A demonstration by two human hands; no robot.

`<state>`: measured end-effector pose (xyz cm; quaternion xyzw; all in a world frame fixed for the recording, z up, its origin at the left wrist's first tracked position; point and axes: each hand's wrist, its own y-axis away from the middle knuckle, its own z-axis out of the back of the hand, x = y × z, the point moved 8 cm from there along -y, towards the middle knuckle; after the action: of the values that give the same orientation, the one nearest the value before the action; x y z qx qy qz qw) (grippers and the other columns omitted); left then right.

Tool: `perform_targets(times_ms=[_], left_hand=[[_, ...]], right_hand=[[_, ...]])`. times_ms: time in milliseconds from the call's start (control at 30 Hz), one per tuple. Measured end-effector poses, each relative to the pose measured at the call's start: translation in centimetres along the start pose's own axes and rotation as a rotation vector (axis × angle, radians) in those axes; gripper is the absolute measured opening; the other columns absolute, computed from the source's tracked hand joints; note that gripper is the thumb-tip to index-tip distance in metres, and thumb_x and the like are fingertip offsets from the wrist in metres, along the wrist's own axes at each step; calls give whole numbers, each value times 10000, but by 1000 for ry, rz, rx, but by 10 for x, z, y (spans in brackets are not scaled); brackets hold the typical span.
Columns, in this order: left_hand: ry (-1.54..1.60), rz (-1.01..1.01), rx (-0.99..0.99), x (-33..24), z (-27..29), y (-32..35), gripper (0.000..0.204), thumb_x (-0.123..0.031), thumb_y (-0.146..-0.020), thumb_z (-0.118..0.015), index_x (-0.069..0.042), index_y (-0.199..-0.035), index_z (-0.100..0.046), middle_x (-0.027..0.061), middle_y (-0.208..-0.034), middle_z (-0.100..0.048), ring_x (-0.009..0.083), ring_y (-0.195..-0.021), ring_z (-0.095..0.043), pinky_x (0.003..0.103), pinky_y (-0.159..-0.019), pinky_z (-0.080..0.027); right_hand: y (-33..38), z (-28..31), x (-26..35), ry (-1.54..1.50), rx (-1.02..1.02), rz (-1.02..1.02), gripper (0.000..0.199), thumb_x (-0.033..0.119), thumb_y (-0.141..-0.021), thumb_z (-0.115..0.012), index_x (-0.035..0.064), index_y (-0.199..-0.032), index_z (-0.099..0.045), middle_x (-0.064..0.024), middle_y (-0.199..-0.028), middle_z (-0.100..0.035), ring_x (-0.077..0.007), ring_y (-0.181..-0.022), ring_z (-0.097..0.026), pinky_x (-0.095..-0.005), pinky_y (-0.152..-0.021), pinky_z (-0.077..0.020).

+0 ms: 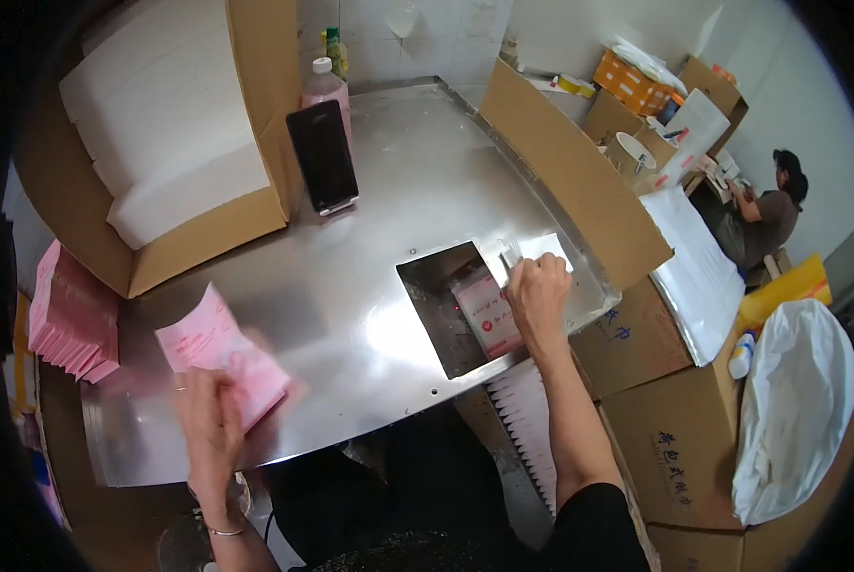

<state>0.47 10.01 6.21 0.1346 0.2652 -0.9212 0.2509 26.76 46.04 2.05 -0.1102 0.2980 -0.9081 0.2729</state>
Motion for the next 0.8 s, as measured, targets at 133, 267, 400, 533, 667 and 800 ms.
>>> perform_targets(times_ms=[133, 267, 400, 533, 667, 800], left_hand=[[322, -332, 195, -71, -64, -1, 297, 71, -763, -608, -6, -1048, -590, 192, -975, -562, 374, -946, -547, 463, -857, -442], [473, -444, 195, -107, -104, -2, 322, 17, -766, -650, 14, -1084, -604, 191, -1024, -566, 376, -960, -562, 452, -823, -466], [202, -366, 106, -85, -94, -2, 591, -242, -672, -775, 9, -1182, -612, 240, -1346, -535, 401, -1209, -536, 461, -868, -433], [63, -260, 111, -91, -96, 2, 779, -390, -664, -787, -53, -1332, -570, 279, -1501, -414, 460, -1349, -419, 544, -979, -355], [39, -192, 56, -91, -93, -8, 779, -440, -703, -777, -62, -1355, -578, 269, -1528, -396, 505, -1401, -349, 646, -1107, -246], [-20, -287, 127, -82, -98, -2, 556, -361, -798, -712, -104, -1285, -633, 197, -1373, -536, 420, -1205, -499, 506, -903, -390]], right_hand=[[2, 0, -1, -92, -17, 64, 122, 55, -850, -632, -23, -930, -683, -179, -945, -610, -350, -915, -582, -472, -758, -468], [15, 17, 22, -356, -112, 163, 394, -13, -827, -594, -26, -1219, -631, -196, -1111, -644, -392, -1075, -591, -505, -920, -466], [121, 80, 191, -590, 238, 897, 367, 61, -867, -581, 45, -1228, -644, -175, -1248, -617, -368, -1163, -629, -670, -1100, -360], [82, 33, 197, -263, 256, 651, 263, 149, -811, -635, 20, -1038, -669, -107, -925, -613, -279, -912, -649, -688, -1138, -263], [84, 56, 219, -610, 236, 706, 247, 108, -744, -634, 3, -966, -659, -150, -896, -625, -353, -928, -626, -592, -1090, -352], [24, 47, 110, -373, 129, 121, 362, 197, -797, -701, -3, -1085, -610, -183, -1022, -625, -393, -976, -619, -519, -999, -410]])
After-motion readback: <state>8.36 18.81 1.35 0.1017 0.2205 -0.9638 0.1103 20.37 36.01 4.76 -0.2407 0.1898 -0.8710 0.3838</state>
